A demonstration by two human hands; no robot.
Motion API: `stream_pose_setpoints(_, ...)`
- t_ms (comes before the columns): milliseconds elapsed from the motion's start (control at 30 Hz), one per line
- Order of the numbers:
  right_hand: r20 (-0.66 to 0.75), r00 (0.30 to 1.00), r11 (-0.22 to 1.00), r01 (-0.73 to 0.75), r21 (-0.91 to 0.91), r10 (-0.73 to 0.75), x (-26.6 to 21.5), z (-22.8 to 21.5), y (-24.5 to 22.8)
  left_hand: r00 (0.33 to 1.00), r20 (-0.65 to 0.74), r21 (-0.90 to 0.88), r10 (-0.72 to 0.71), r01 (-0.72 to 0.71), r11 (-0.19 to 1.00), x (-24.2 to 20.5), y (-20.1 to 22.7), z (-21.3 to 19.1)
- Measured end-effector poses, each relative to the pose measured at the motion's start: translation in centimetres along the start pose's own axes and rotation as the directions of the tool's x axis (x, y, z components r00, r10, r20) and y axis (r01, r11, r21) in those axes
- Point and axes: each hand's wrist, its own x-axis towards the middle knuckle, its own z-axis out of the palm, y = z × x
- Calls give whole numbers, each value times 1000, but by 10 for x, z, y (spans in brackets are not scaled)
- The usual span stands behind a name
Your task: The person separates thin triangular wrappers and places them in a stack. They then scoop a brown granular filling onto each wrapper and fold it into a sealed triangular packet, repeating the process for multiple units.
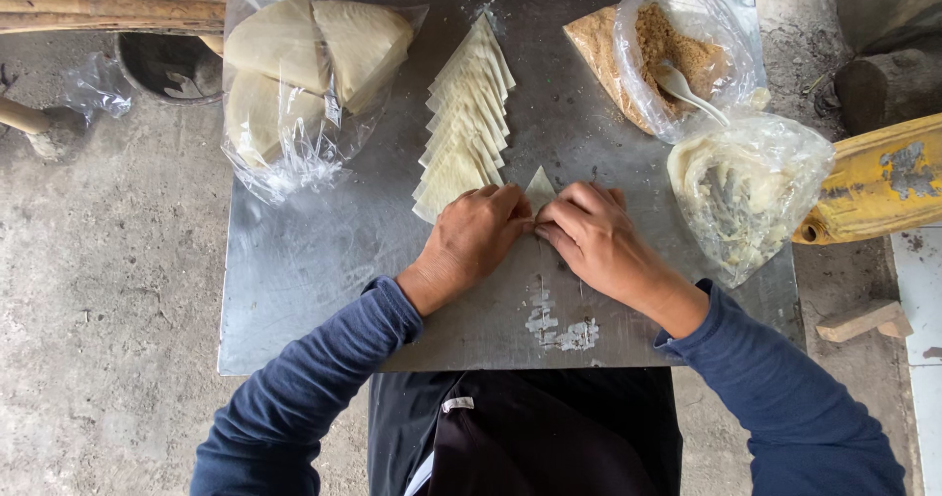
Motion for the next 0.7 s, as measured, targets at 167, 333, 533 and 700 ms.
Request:
stream_pose_setpoints(167, -37, 997, 996, 59, -68, -61, 1, 2, -1, 988, -93, 127, 126, -114, 985, 0, -6, 9)
stream_pose_setpoints(333, -18, 999, 998, 46, -30, -47, 3, -1, 3, 965, -119, 255, 233, -197, 947, -1, -13, 19)
stream_pose_setpoints(533, -35, 999, 994, 22, -105, -26, 4, 0, -1, 969, -149, 200, 198, -167, 965, -2, -10, 17)
stream_pose_setpoints(700, -58, 998, 998, 27, -49, -30, 4, 5, 6, 951, -117, 198, 288, -262, 945, 0, -17, 11)
